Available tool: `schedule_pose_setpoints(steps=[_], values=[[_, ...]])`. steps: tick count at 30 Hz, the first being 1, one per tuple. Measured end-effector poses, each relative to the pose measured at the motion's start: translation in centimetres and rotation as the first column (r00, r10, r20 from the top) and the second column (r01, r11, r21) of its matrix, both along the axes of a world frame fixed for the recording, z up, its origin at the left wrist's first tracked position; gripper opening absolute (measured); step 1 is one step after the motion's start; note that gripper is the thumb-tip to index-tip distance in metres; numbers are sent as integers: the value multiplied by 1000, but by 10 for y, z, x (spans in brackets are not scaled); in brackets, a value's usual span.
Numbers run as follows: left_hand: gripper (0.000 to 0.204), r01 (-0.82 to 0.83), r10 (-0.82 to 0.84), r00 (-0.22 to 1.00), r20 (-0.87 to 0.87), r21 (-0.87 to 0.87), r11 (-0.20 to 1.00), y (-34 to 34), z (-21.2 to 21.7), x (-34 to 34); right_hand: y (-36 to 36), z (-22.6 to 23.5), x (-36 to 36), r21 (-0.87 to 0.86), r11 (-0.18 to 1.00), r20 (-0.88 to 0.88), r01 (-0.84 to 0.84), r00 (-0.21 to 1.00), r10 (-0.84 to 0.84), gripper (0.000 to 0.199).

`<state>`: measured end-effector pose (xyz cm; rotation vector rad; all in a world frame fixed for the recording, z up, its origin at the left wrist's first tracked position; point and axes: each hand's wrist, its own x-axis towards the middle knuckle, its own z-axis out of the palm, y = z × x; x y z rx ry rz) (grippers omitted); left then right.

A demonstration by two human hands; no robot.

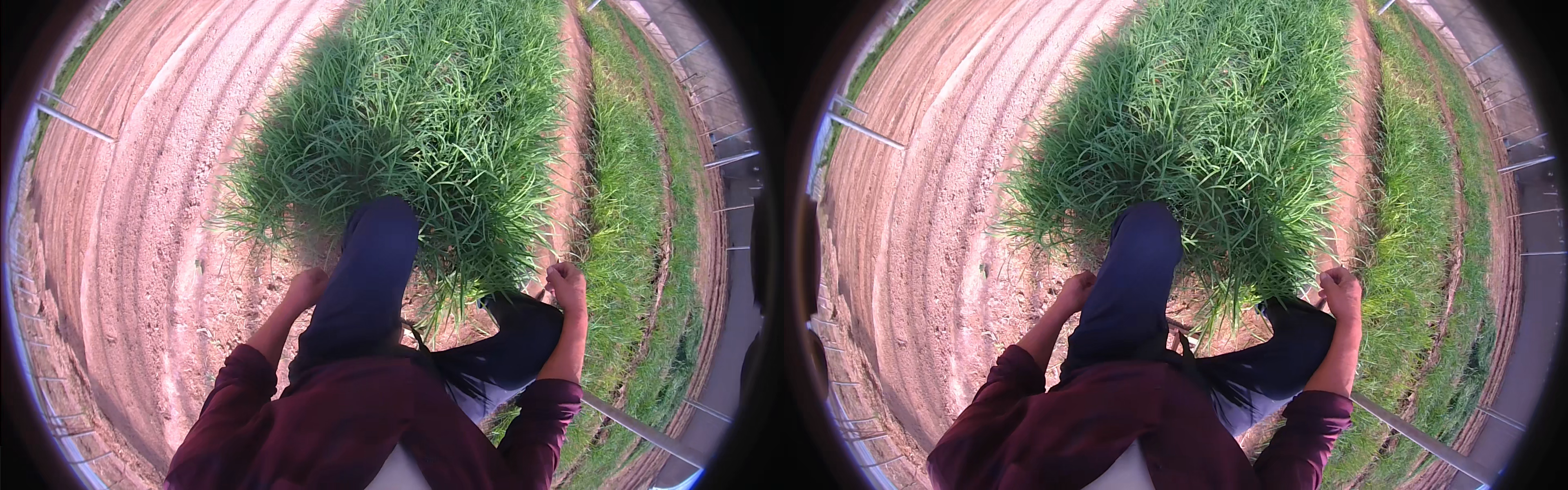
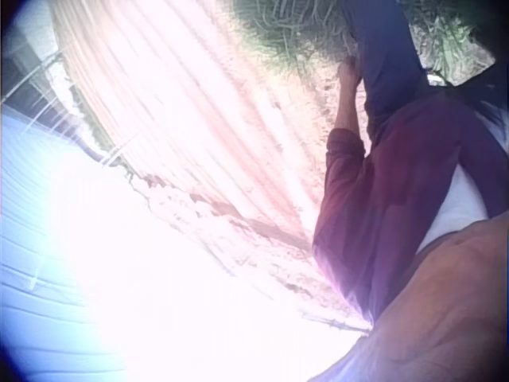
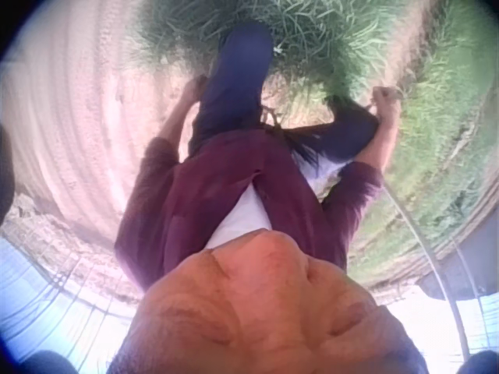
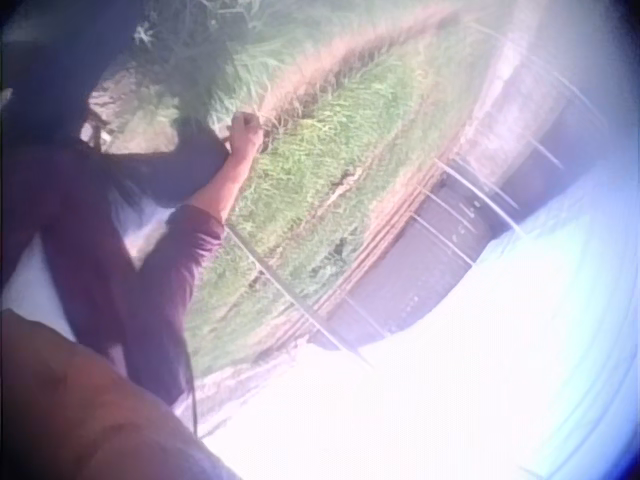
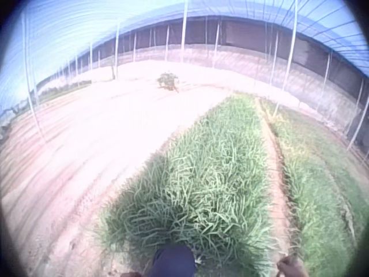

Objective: The person pulls green onion plants from the soil by hand, gathers them into a bundle, and then uses a long curved blade to cut the roots. The harvested onions are held in a bundle while the person moves along the row.

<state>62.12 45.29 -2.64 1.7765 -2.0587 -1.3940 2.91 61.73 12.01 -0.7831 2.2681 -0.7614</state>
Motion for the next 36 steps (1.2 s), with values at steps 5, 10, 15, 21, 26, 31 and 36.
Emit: schedule_pose_setpoints(steps=[5,10,15,21,26,31,36], values=[[29,129,-126,991,34,-152,980,-10,2,13,-2,11,14,49,998,-79,-28,996,32,22],[25,108,-123,989,-78,-177,978,-18,-12,26,3,6,15,28,999,-129,-37,991,41,22],[23,36,-105,968,-227,-289,957,-24,-10,34,0,5,17,-16,998,-128,-53,991,50,21],[17,-282,247,909,-336,-58,958,-80,63,14,3,9,19,-20,996,-183,-91,979,86,20],[15,-293,233,862,-450,-67,954,-118,146,-34,10,10,15,-48,997,-214,-53,976,41,18],[14,-162,72,850,-522,-128,978,-153,208,-104,-4,45,46,-155,973,-314,-170,942,115,19],[16,158,-254,865,-433,-247,956,-170,203,-184,-33,80,65,-233,946,-246,-226,955,167,17]])
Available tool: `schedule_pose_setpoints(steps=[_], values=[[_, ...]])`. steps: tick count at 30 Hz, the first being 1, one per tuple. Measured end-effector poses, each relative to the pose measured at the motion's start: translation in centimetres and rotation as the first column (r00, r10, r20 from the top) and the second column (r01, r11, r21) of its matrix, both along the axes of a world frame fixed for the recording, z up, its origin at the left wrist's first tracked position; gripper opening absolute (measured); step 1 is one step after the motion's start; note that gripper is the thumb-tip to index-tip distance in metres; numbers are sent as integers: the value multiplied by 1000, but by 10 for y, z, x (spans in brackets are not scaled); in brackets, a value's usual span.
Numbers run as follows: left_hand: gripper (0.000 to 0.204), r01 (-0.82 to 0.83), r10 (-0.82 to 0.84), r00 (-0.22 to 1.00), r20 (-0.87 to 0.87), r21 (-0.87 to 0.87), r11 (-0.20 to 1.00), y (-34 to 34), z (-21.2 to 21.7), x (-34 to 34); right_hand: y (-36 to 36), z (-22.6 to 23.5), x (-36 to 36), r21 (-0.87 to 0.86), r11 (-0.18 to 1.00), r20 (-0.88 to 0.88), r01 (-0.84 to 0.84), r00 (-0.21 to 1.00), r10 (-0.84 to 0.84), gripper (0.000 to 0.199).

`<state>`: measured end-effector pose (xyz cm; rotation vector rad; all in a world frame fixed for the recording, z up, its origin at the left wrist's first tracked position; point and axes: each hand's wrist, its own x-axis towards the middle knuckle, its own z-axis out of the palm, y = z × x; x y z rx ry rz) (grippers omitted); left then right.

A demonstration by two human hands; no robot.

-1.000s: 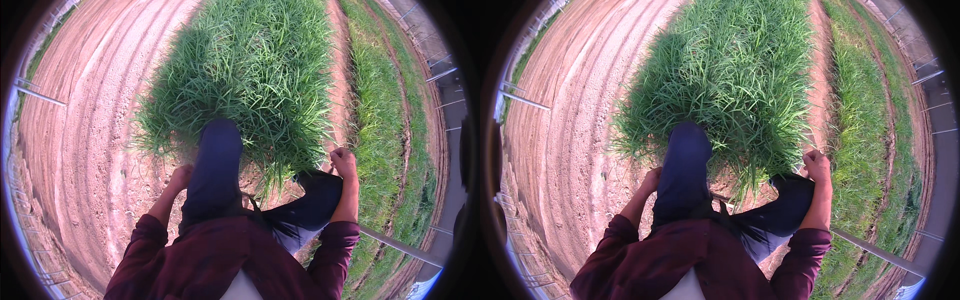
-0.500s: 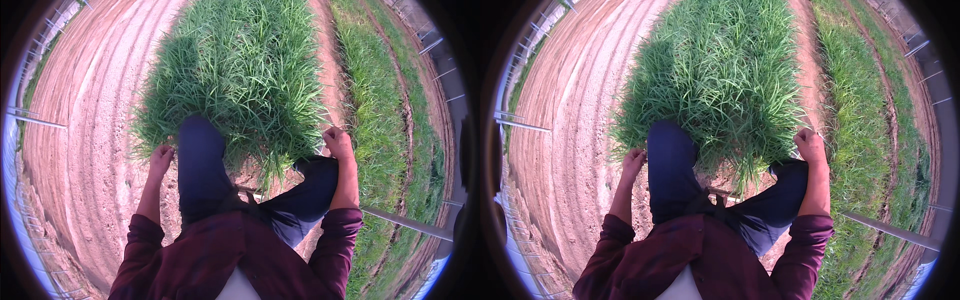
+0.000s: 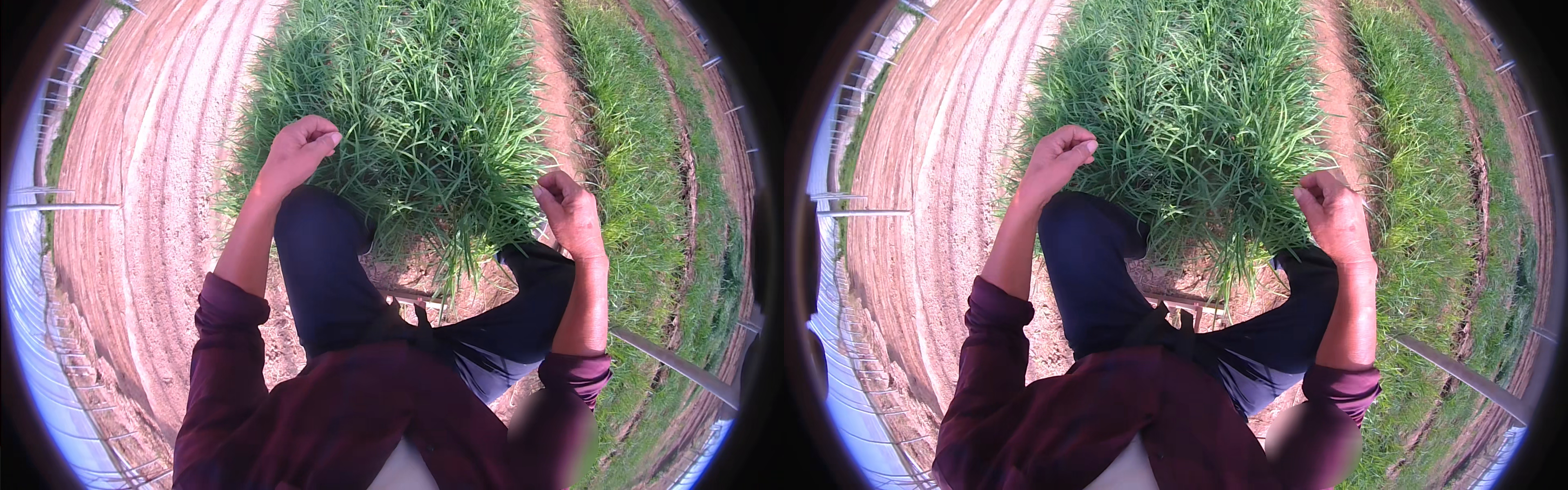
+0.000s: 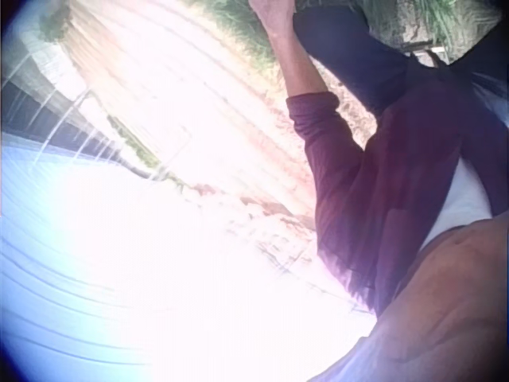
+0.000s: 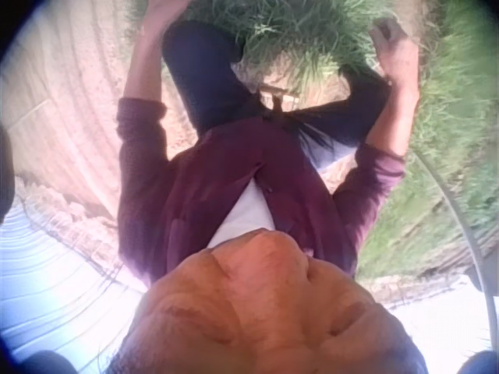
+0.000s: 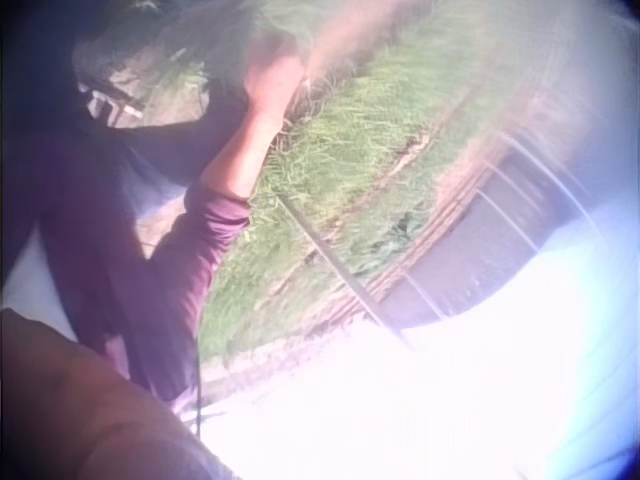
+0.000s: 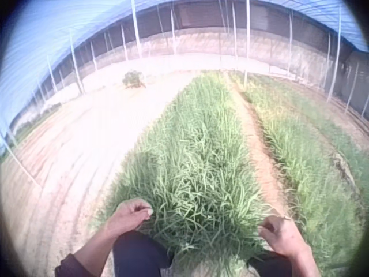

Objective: The person pulls green onion plants from the soil by hand, gathers them into a bundle, and then uses a long curved blade to cut the roots. The harvested onions are held in a bundle while the person moves along the row.

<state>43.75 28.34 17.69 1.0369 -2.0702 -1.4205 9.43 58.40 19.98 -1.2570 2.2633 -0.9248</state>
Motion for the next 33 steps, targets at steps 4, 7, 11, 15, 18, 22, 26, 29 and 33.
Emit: schedule_pose_setpoints(steps=[4,7,11,15,18,22,26,29,33], values=[[18,163,-158,977,140,-26,986,1,-24,-46,-18,-12,-13,-8,1000,27,25,999,-25,18],[18,174,-178,967,182,39,984,3,-38,-63,-18,-37,-25,-3,993,53,117,992,-117,18],[22,108,-153,919,363,143,984,-1,-66,-67,-20,-55,-37,5,991,-17,135,991,-135,18],[18,180,-238,894,380,182,967,9,-75,-91,-30,-52,-39,-2,988,-13,153,988,-153,20],[20,235,-273,927,256,170,957,10,-109,-104,-39,-50,-38,-11,996,-32,94,995,-94,21],[18,234,-299,921,251,261,937,29,-117,-124,-43,-51,-34,16,996,-37,89,995,-88,23],[25,129,-189,967,172,309,942,16,-103,-125,-41,-51,-37,0,998,-51,70,996,-70,24],[34,-112,88,992,86,327,938,-14,-71,-120,-39,-48,-38,-15,998,-27,68,997,-68,24],[36,-44,-52,950,308,296,954,-36,-63,-104,-42,-44,-36,-11,997,15,80,997,-79,25]])
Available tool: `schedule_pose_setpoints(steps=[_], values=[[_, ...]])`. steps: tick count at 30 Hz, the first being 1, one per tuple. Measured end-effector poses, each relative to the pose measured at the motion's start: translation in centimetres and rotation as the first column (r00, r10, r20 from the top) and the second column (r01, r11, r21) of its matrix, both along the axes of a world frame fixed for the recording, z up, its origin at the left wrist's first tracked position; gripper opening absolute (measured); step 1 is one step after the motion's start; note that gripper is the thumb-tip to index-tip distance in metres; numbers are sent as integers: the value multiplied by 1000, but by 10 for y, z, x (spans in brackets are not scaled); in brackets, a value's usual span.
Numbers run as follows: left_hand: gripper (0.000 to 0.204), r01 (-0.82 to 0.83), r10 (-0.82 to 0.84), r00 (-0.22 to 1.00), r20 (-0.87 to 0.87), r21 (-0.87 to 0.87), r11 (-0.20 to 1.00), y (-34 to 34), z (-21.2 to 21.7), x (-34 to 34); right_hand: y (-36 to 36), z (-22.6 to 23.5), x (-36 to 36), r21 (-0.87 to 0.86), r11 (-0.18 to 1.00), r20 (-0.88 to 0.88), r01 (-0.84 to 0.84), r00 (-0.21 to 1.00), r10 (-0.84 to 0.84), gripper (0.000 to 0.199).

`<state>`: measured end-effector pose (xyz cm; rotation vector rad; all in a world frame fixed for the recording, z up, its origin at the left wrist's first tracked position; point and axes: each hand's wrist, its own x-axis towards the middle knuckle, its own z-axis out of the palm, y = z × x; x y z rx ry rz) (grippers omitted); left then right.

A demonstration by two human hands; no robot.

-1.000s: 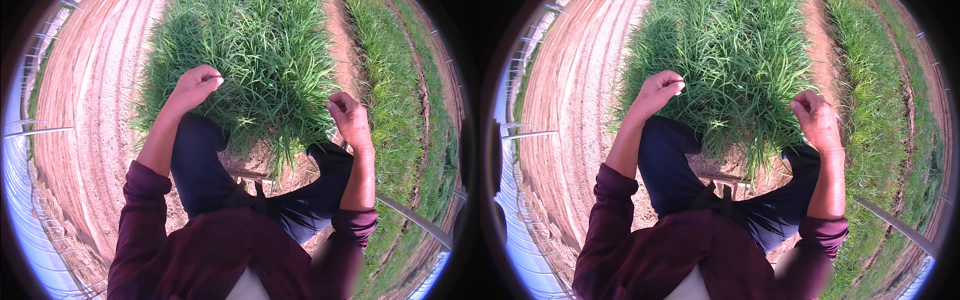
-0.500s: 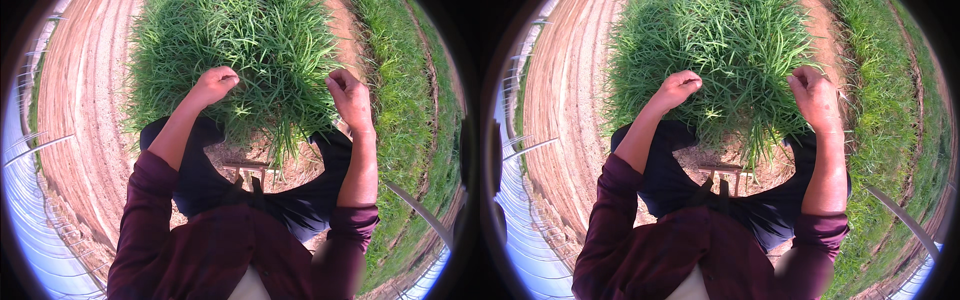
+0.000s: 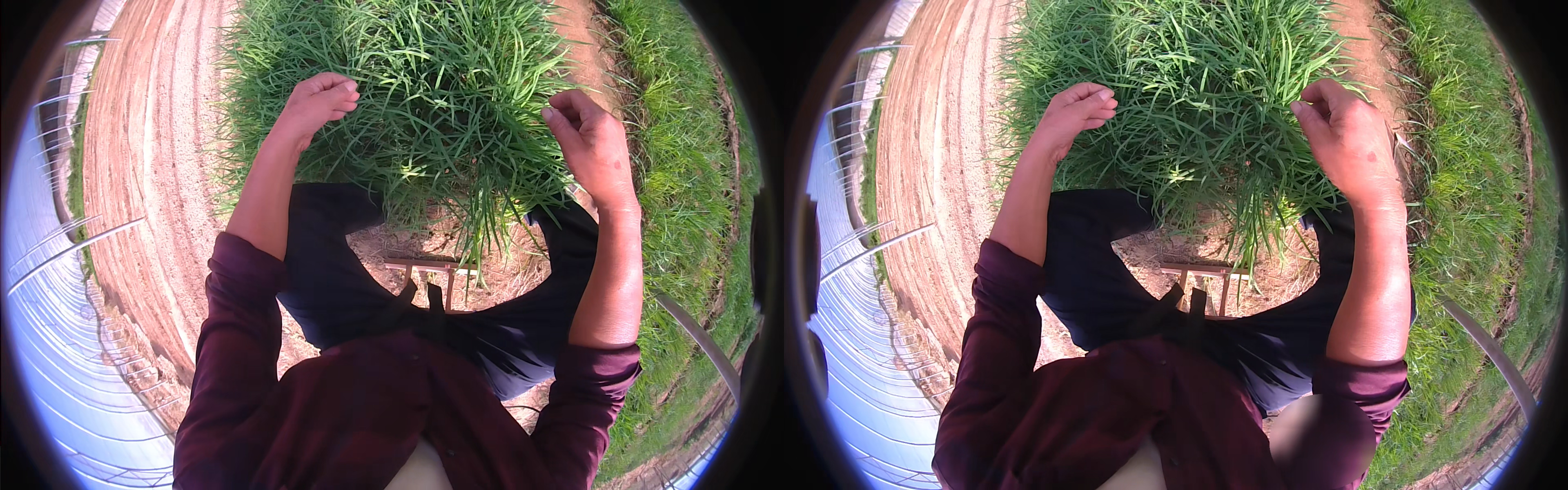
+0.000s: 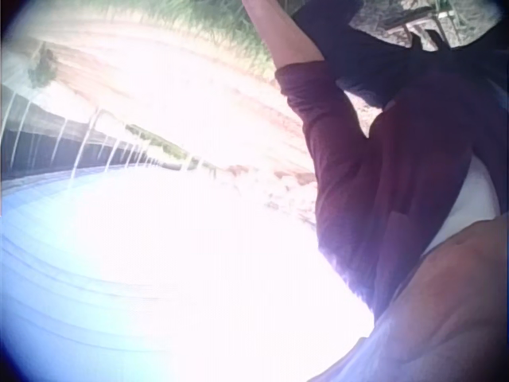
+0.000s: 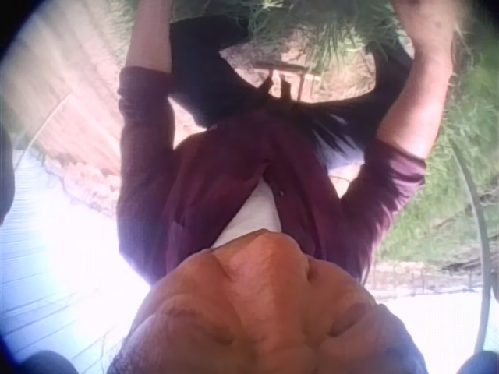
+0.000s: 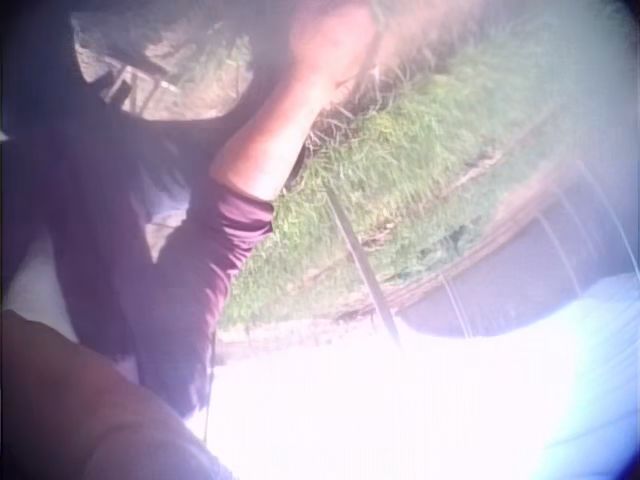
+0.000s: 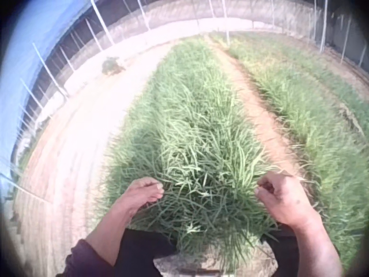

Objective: The person pulls green onion plants from the soil by hand, gathers them into a bundle, and then uses a long curved blade to cut the roots. The harvested onions are held in a bundle while the person moves along the row.

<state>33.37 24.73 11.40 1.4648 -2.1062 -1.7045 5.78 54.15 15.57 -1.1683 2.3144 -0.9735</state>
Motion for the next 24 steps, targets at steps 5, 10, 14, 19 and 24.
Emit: schedule_pose_setpoints(steps=[5,10,14,19,24], values=[[22,185,-198,954,224,78,980,10,-42,18,-2,-2,1,-21,999,-17,-34,999,34,25],[23,254,-272,878,395,97,962,17,-84,26,-1,-1,-1,-17,998,-55,-55,997,54,25],[22,273,-238,823,515,8,962,14,-96,38,0,2,1,15,999,-49,-45,998,46,24],[17,293,-212,817,536,-68,954,15,-108,42,3,2,2,8,998,-55,-58,997,58,25],[16,313,-168,830,531,-195,930,16,-128,46,2,2,2,19,998,-46,-56,997,57,24]])
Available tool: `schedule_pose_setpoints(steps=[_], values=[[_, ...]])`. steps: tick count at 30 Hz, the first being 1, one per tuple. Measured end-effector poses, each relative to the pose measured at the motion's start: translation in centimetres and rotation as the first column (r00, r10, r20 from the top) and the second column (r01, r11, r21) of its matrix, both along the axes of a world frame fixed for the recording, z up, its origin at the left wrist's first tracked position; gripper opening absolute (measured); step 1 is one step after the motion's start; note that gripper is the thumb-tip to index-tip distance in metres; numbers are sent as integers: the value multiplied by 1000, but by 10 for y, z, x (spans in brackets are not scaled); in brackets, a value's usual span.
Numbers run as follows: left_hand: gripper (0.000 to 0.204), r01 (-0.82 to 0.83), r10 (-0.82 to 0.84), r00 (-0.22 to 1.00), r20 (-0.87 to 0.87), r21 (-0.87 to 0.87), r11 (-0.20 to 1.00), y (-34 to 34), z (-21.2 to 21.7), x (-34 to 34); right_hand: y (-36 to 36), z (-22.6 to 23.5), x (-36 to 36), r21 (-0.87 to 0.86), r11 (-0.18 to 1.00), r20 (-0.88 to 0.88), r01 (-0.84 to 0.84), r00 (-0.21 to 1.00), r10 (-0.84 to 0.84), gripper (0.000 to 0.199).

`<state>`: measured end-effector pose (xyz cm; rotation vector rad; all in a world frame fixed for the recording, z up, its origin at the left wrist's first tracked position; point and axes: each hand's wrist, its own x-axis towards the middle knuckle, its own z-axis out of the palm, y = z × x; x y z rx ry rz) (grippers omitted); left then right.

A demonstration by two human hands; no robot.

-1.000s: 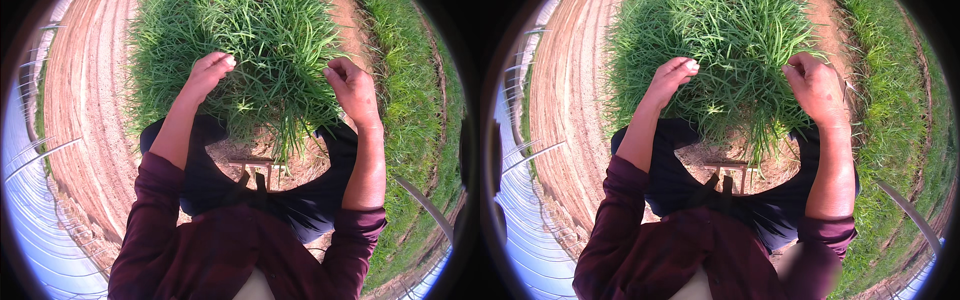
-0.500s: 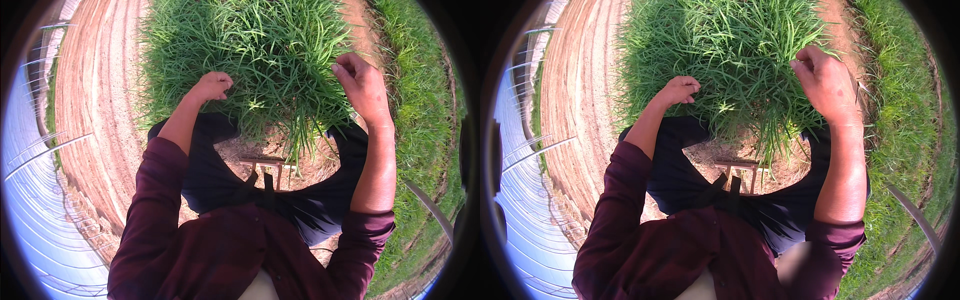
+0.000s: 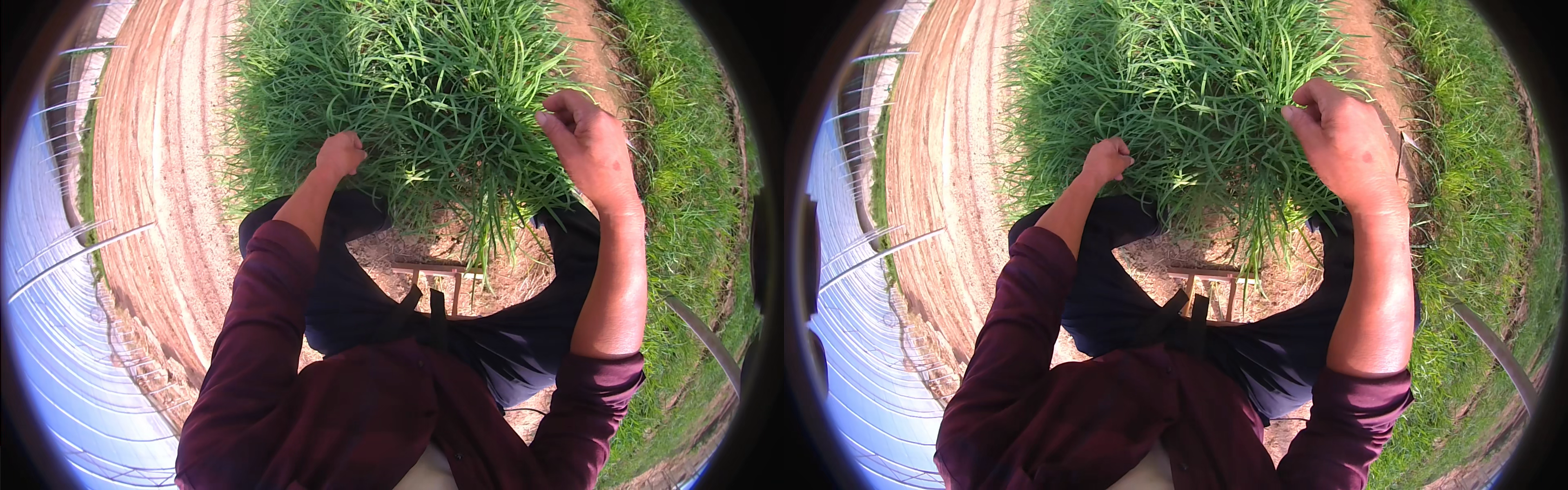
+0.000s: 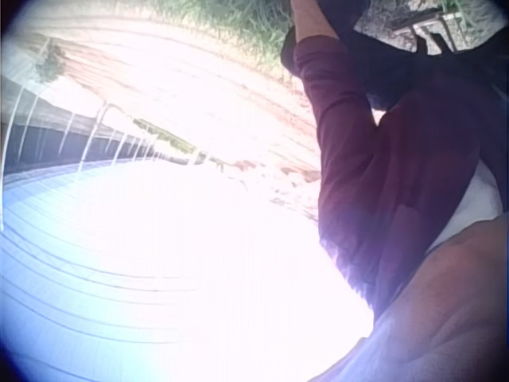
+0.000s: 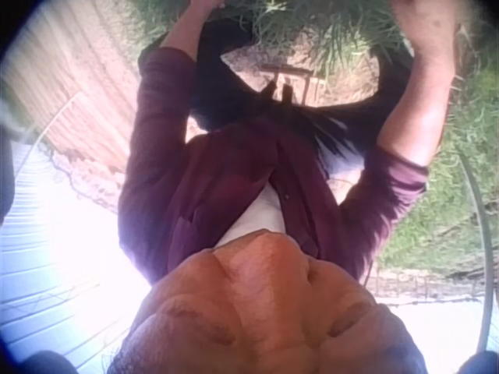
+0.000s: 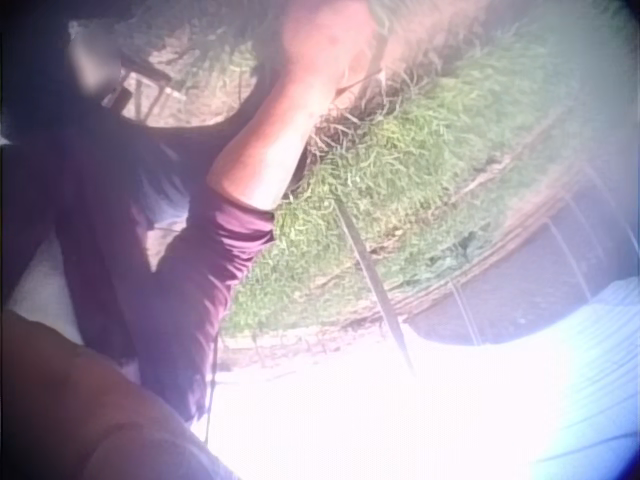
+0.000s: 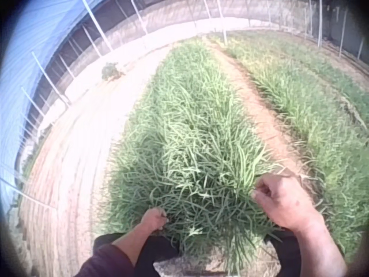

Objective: The person pulls green onion plants from the soil by hand, gathers them into a bundle, and then uses a long curved blade to cut the roots. The harvested onions are held in a bundle while the person moves along the row.

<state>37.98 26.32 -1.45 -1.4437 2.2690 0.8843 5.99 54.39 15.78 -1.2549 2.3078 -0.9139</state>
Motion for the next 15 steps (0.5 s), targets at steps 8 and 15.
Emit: schedule_pose_setpoints(steps=[8,15], values=[[9,-34,35,999,36,-37,999,-5,-25,5,-2,1,1,25,999,-20,-23,1000,24,24],[9,-51,50,998,-30,-39,998,-5,-28,7,-2,-2,-2,12,999,-38,-53,998,54,23]])
